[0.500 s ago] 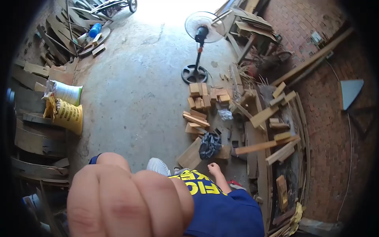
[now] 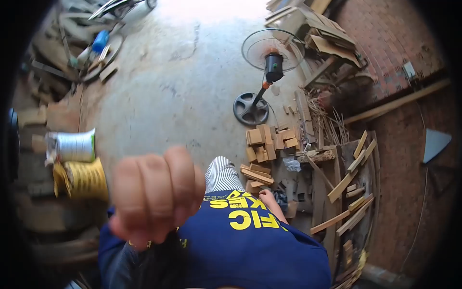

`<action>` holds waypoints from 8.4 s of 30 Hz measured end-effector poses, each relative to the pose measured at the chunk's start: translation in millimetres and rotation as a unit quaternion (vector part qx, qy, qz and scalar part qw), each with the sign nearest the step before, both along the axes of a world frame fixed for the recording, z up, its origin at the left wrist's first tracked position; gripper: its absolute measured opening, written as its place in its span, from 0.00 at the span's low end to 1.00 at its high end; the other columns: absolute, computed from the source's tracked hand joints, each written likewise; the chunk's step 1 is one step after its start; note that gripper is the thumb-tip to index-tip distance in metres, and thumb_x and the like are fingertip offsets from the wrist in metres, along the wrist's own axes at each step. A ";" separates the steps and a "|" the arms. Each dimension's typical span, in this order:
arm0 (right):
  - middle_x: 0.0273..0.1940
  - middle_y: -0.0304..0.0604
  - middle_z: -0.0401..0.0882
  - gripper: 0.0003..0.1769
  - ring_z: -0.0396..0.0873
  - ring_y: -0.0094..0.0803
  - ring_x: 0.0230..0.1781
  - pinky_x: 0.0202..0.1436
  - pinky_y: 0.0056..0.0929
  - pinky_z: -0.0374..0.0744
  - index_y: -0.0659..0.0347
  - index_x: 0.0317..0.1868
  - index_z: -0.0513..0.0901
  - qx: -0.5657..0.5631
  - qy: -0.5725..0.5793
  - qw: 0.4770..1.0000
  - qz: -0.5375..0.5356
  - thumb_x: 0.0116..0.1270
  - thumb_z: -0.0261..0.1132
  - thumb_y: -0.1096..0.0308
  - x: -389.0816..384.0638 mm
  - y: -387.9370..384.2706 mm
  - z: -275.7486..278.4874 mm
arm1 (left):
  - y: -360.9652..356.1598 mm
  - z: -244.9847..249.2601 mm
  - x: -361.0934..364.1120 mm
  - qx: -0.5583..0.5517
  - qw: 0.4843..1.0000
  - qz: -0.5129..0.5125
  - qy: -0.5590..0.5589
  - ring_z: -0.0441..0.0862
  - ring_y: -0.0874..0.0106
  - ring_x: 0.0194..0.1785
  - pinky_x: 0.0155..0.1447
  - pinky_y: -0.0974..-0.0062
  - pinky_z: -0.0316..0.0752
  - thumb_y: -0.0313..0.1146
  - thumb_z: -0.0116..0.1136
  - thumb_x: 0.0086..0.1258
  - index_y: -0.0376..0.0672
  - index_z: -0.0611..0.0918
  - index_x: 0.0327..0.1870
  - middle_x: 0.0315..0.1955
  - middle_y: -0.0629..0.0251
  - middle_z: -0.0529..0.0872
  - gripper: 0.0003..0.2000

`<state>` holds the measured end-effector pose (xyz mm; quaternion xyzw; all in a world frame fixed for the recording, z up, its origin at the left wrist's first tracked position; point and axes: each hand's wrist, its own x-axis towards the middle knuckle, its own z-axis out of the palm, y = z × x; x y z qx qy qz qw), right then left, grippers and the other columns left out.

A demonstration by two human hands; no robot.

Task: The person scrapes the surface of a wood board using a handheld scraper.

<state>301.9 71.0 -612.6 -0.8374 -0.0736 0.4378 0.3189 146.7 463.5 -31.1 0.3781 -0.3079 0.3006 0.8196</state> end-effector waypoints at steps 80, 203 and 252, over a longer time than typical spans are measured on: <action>0.41 0.49 0.81 0.16 0.82 0.37 0.35 0.41 0.32 0.80 0.67 0.46 0.77 0.045 -0.128 0.519 -0.844 0.68 0.61 0.61 938.6 717.2 135.6 | 409.8 -296.8 1474.1 0.707 0.614 -0.307 0.172 0.75 0.59 0.58 0.58 0.67 0.74 0.43 0.58 0.70 0.38 0.68 0.63 0.58 0.50 0.74 0.26; 0.49 0.66 0.77 0.35 0.78 0.58 0.50 0.53 0.44 0.76 0.59 0.72 0.58 -0.039 -0.264 0.753 -0.601 0.65 0.59 0.72 1240.0 590.2 296.4 | 181.6 -334.0 1573.5 0.796 0.572 -0.143 -0.136 0.52 0.53 0.76 0.76 0.57 0.49 0.39 0.44 0.73 0.32 0.60 0.69 0.70 0.44 0.59 0.28; 0.59 0.60 0.73 0.29 0.72 0.54 0.60 0.61 0.41 0.71 0.59 0.69 0.64 0.013 -0.309 0.705 -0.639 0.68 0.58 0.69 1264.7 609.1 295.3 | 215.6 -321.7 1602.9 0.818 0.512 -0.176 -0.195 0.46 0.51 0.77 0.76 0.51 0.45 0.47 0.48 0.72 0.32 0.56 0.71 0.71 0.41 0.53 0.34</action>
